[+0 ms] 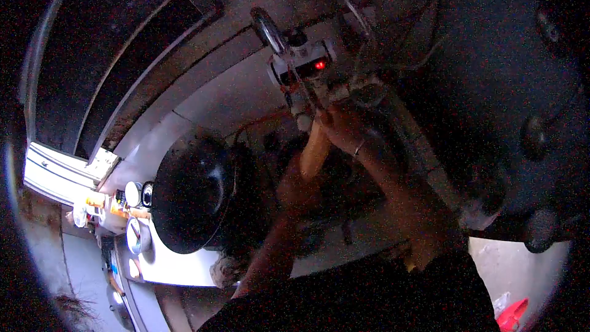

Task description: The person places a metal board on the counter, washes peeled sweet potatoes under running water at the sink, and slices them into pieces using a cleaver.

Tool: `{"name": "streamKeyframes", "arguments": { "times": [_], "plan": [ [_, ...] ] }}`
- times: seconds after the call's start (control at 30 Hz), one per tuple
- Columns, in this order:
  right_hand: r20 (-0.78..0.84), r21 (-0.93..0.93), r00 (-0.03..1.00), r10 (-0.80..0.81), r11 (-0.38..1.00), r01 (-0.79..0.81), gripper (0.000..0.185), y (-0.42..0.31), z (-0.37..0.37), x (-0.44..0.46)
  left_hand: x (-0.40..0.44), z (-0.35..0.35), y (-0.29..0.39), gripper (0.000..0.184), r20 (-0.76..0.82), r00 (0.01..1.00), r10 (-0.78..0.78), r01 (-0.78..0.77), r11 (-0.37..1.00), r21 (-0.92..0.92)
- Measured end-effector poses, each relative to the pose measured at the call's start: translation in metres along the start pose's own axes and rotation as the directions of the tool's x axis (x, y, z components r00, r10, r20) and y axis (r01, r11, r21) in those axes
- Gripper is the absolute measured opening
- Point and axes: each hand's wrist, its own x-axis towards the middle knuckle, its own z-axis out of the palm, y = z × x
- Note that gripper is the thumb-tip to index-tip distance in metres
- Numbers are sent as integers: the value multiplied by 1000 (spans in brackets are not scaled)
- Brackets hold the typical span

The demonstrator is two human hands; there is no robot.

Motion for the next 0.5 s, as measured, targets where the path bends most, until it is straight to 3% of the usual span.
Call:
{"name": "streamKeyframes", "arguments": {
  "times": [0.07,0.1,0.17,0.23,0.3,0.33,0.4,0.43,0.5],
  "plan": [
    [427,-191,899,99,981,-17,33,-2,-26,9,-4,-9,-12,60,20,999,43,-42,999,-11],
    [423,-206,901,96,978,-7,33,0,-32,19,-7,-12,-14,63,-3,998,70,-70,993,-91],
    [231,101,968,93,988,-119,31,-5,-36,45,-15,-6,-25,65,-23,996,91,-94,981,-168],
    [113,272,991,68,958,-96,31,-30,-49,78,-14,1,-45,71,6,996,89,-89,996,29],
    [-66,18,978,-199,980,200,33,-38,-44,114,-14,-7,-40,76,61,997,40,-44,997,62],
    [-64,20,977,-201,979,203,33,-46,-43,127,-15,-10,-36,80,110,994,-5,2,1000,28],
    [177,-135,952,-251,952,276,36,-61,-40,147,-15,-11,-38,81,150,989,-7,4,1000,25],
    [178,-129,951,-253,952,277,36,-60,-32,154,-16,-12,-39,83,192,981,-8,5,1000,21],
    [27,-21,935,-354,935,354,37,-54,-11,161,-14,-33,-13,81,242,968,-64,67,998,-8]
  ]
}}
